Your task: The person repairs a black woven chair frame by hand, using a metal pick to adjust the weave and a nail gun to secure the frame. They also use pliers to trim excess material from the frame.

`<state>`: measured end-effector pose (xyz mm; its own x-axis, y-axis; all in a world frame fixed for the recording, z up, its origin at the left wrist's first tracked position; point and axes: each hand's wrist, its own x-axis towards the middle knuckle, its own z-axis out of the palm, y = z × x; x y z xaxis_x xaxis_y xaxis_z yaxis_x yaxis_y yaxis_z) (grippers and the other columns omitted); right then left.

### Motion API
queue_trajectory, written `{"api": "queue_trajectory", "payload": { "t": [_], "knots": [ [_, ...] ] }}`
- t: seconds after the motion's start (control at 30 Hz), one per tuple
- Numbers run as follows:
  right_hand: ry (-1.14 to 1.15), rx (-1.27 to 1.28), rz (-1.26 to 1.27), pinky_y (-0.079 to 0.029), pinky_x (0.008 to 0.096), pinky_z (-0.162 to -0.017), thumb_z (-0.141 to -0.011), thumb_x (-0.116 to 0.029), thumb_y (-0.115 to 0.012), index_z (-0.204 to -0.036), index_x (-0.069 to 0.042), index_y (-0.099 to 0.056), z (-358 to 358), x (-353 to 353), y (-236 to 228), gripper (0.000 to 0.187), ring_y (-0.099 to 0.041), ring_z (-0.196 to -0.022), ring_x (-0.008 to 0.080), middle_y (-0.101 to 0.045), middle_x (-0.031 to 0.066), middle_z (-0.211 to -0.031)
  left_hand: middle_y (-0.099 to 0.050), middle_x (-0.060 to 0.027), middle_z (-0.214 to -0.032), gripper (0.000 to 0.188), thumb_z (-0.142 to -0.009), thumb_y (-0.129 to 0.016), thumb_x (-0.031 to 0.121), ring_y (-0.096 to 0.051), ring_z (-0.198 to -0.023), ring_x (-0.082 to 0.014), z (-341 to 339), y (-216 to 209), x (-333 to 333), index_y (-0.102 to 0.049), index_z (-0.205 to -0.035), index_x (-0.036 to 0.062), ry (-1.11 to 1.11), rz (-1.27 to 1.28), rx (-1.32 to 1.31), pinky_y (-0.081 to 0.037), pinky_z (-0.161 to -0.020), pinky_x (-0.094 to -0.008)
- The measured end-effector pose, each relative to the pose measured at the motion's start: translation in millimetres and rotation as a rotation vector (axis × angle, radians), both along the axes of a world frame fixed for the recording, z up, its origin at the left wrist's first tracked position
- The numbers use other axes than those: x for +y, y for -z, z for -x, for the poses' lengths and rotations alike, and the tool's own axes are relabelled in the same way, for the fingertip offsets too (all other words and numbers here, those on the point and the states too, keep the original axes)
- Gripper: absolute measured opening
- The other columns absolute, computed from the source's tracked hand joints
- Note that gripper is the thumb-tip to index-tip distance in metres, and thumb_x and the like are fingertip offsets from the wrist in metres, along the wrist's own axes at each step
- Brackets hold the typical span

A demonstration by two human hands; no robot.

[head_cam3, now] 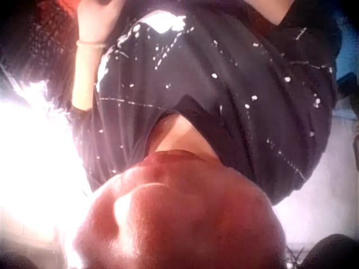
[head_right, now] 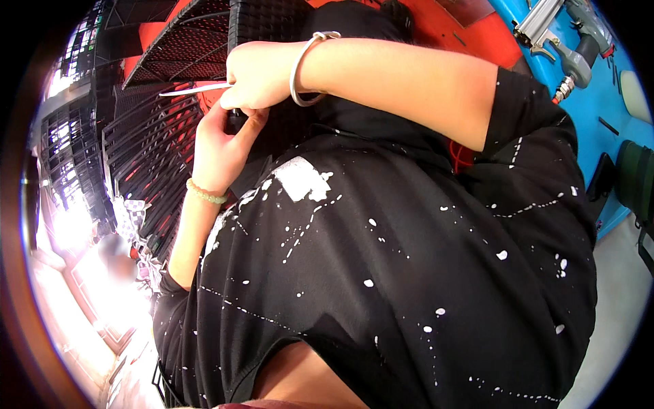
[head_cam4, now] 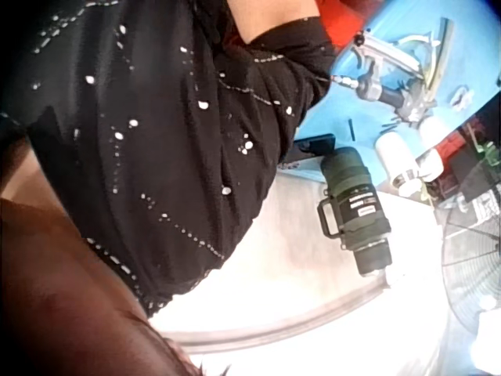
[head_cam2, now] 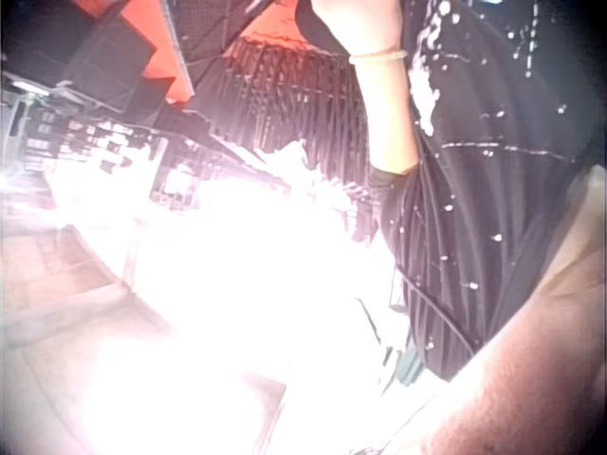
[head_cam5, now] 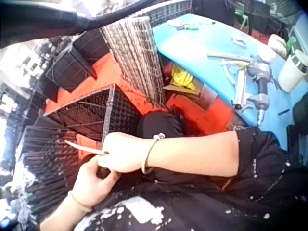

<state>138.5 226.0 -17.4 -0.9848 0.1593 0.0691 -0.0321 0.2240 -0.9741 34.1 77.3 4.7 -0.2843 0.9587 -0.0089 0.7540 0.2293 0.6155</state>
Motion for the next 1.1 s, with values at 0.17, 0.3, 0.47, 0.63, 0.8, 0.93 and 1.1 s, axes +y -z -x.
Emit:
{"api": "queue_trajectory", "payload": {
  "t": [0.17, 0.3, 0.47, 0.63, 0.8, 0.93, 1.1],
  "knots": [
    [0.016, -0.075, -0.041, -0.045, 0.034, -0.053, -0.077, -0.022, -0.058, -0.062, 0.004, -0.066, 6.0, -11.3, 2.7, 0.031, -0.054, -0.048, 0.0192, -0.057, 0.0154, -0.053, -0.062, -0.0224, -0.071, 0.034, -0.089, -0.064, 0.032, -0.063, -0.069, -0.0385, -5.0, -4.7, -9.4, -0.062, -0.089, -0.0017, -0.06, 0.158, 0.174, -0.05, -0.062, -0.0403],
    [0.099, -0.108, -0.001, -0.047, 0.0347, -0.056, -0.079, -0.024, -0.059, -0.068, 0.003, -0.068, 11.8, -22.3, 5.4, 0.031, -0.056, -0.052, 0.0204, -0.058, 0.015, -0.056, -0.06, -0.0218, -0.068, 0.038, -0.091, -0.061, 0.036, -0.061, -0.066, -0.0403, -6.3, -9.3, -19.4, -0.059, -0.081, -0.0009, -0.086, 0.145, 0.378, -0.048, -0.058, -0.0429],
    [0.121, -0.127, 0.033, -0.047, 0.0329, -0.059, -0.08, -0.024, -0.06, -0.068, 0.001, -0.069, 18.2, -33.4, 9.0, 0.029, -0.057, -0.056, 0.0192, -0.061, 0.0129, -0.059, -0.059, -0.0221, -0.069, 0.037, -0.091, -0.06, 0.034, -0.059, -0.066, -0.0408, 1.1, -4.4, -30.1, -0.058, -0.079, -0.0002, -0.098, 0.102, 0.343, -0.046, -0.057, -0.0438],
    [0.176, -0.095, -0.011, -0.046, 0.0296, -0.057, -0.082, -0.022, -0.059, -0.068, 0.001, -0.068, 16.7, -36.9, 18.0, 0.028, -0.055, -0.054, 0.0158, -0.06, 0.0093, -0.059, -0.058, -0.0221, -0.068, 0.035, -0.092, -0.059, 0.032, -0.059, -0.066, -0.0408, 1.6, 1.0, -28.9, -0.058, -0.079, -0.0005, -0.081, 0.066, 0.267, -0.045, -0.057, -0.0436],
    [0.161, -0.014, 0.461, -0.037, 0.0221, -0.048, -0.09, -0.024, -0.059, -0.077, 0.0, -0.067, 8.5, -27.8, 24.8, 0.028, -0.048, -0.05, 0.0064, -0.055, 0.0015, -0.058, -0.057, -0.0199, -0.065, 0.03, -0.092, -0.061, 0.026, -0.058, -0.06, -0.0361, 0.9, 6.6, -29.9, -0.06, -0.08, -0.0022, -0.139, 0.092, 0.134, -0.044, -0.056, -0.0397],
    [0.307, 0.081, 0.546, -0.046, 0.0241, -0.068, -0.089, -0.023, -0.064, -0.084, -0.003, -0.07, 3.1, -26.3, 57.1, 0.021, -0.06, -0.064, 0.0089, -0.065, 0.0031, -0.066, -0.055, -0.014, -0.061, 0.028, -0.092, -0.062, 0.025, -0.053, -0.052, -0.0232, 2.3, 7.2, -34.5, -0.063, -0.087, -0.003, -0.191, 0.118, 0.089, -0.043, -0.053, -0.0336],
    [0.179, 0.212, 0.587, -0.046, 0.0277, -0.089, -0.081, -0.016, -0.075, -0.094, -0.004, -0.069, 7.7, -40.1, 86.2, 0.018, -0.062, -0.093, 0.0135, -0.068, 0.0039, -0.092, -0.057, -0.0096, -0.062, 0.025, -0.093, -0.062, 0.022, -0.051, -0.054, -0.0135, 7.7, 13.1, -38.7, -0.064, -0.091, -0.0027, -0.172, 0.044, 0.007, -0.042, -0.053, -0.0289]
  ]
}}
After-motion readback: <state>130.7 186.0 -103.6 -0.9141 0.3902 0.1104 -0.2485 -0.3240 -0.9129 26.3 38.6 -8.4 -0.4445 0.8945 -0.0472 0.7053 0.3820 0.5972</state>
